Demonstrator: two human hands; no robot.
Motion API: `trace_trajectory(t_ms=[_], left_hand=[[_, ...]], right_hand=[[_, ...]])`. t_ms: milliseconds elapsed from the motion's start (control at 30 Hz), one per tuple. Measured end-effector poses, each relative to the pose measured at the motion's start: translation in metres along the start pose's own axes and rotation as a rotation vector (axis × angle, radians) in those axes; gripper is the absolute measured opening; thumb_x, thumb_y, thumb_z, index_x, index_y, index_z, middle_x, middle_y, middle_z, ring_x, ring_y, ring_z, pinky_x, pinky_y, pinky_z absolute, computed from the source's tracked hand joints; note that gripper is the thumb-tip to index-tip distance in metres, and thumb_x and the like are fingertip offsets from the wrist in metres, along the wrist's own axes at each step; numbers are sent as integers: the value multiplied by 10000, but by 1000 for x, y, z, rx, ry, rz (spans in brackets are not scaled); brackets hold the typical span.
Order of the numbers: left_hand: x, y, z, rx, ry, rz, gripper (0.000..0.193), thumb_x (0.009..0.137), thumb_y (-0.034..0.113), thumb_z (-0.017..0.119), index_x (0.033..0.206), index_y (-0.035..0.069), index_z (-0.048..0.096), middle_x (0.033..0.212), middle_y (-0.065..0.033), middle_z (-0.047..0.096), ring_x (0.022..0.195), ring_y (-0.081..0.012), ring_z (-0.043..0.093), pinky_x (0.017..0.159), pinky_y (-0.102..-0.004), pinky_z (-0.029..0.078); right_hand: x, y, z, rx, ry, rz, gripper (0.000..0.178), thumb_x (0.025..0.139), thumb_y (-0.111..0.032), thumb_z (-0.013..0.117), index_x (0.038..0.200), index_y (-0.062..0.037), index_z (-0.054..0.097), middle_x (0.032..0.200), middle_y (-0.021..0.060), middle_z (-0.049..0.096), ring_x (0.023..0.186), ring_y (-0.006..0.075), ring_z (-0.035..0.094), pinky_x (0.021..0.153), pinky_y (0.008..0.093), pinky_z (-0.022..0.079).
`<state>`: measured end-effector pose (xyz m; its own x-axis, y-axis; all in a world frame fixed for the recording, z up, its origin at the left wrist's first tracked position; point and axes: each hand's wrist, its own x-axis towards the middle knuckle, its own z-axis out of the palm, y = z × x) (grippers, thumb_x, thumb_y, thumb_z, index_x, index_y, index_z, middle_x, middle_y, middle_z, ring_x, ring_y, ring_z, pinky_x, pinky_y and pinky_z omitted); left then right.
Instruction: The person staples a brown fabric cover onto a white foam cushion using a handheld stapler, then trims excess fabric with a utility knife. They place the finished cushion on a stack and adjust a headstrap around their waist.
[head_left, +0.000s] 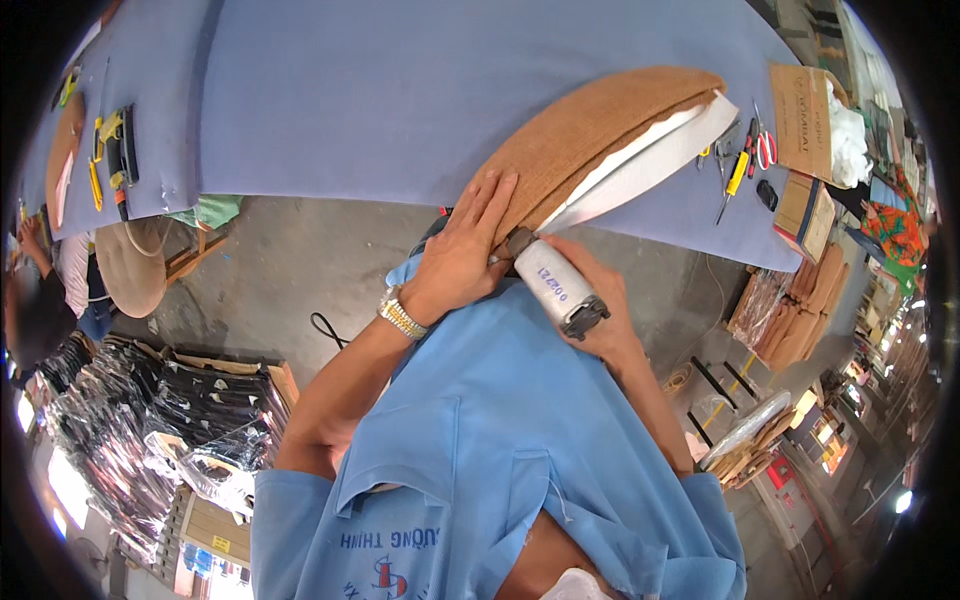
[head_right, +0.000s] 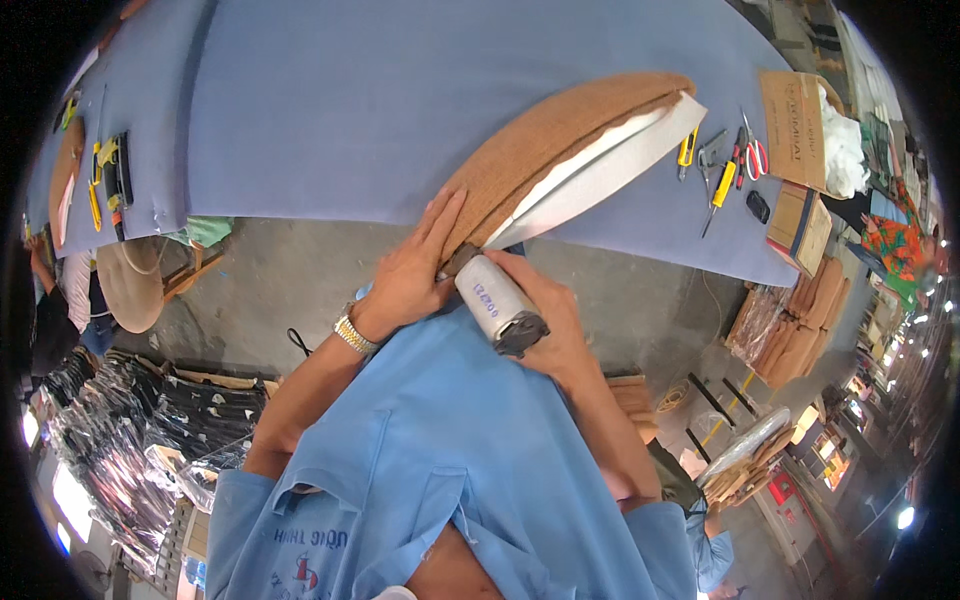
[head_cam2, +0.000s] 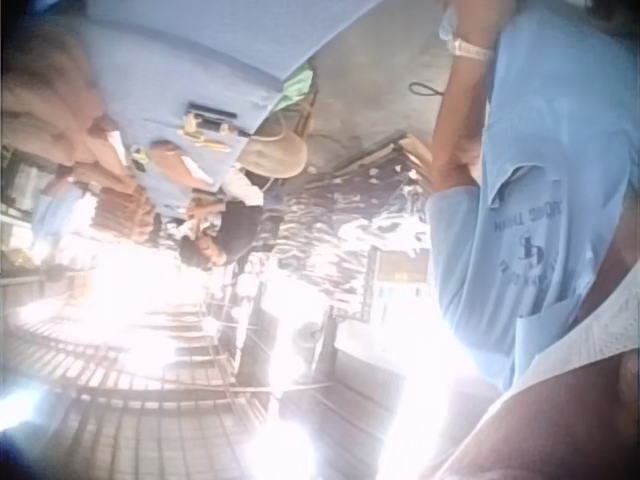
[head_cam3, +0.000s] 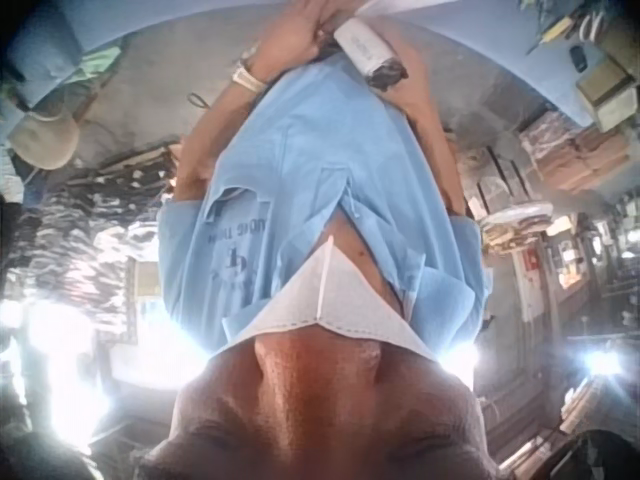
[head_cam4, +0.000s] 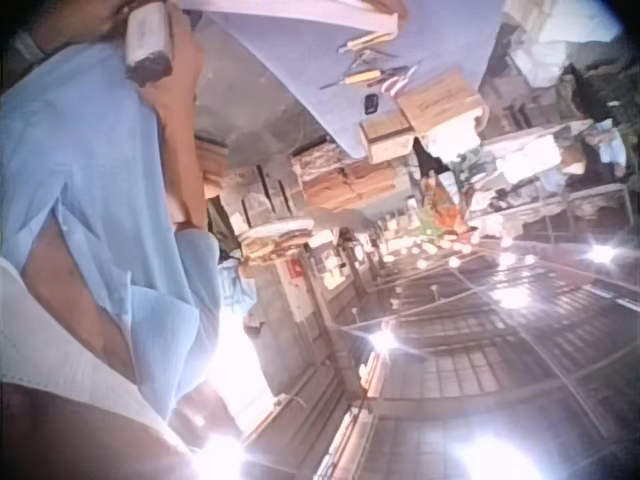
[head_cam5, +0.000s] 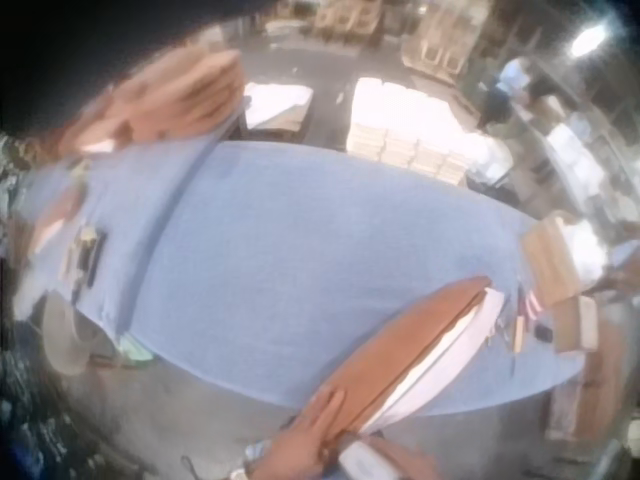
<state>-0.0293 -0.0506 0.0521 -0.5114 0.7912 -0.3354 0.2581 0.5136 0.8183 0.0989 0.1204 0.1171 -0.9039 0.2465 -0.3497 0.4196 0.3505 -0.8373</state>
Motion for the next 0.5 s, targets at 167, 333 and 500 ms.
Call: trace_trajectory(t_ms=[167, 333, 500], left_hand=[[2, 1, 2, -5, 15, -23, 1071, 797, 41, 743, 1674, 208, 152, 1729, -135, 194, 1545, -395, 292, 1054, -507, 524], [4, 0, 7, 44, 30, 13, 1071, 798, 49, 745, 1675, 205, 151, 1725, -144, 201, 1566, -370, 257, 1061, -509, 519], [9, 1, 8, 77, 16, 20, 1078, 787, 50, 736, 1677, 195, 145, 1723, -157, 199, 1572, -364, 244, 1064, -499, 519]], right_hand=[[-2, 3, 0, 28, 10, 15, 685, 720, -210, 772, 1375, -65, 631, 1197, 183, 731, 1030, 345, 732, 901, 371, 561], [-8, 16, 1, -91, 56, -90, 718, 709, -190, 782, 1396, -56, 624, 1209, 184, 729, 1052, 341, 732, 904, 376, 564], [-13, 24, -3, -123, 30, -104, 753, 698, -186, 806, 1412, -41, 614, 1222, 185, 722, 1066, 345, 723, 904, 394, 566]])
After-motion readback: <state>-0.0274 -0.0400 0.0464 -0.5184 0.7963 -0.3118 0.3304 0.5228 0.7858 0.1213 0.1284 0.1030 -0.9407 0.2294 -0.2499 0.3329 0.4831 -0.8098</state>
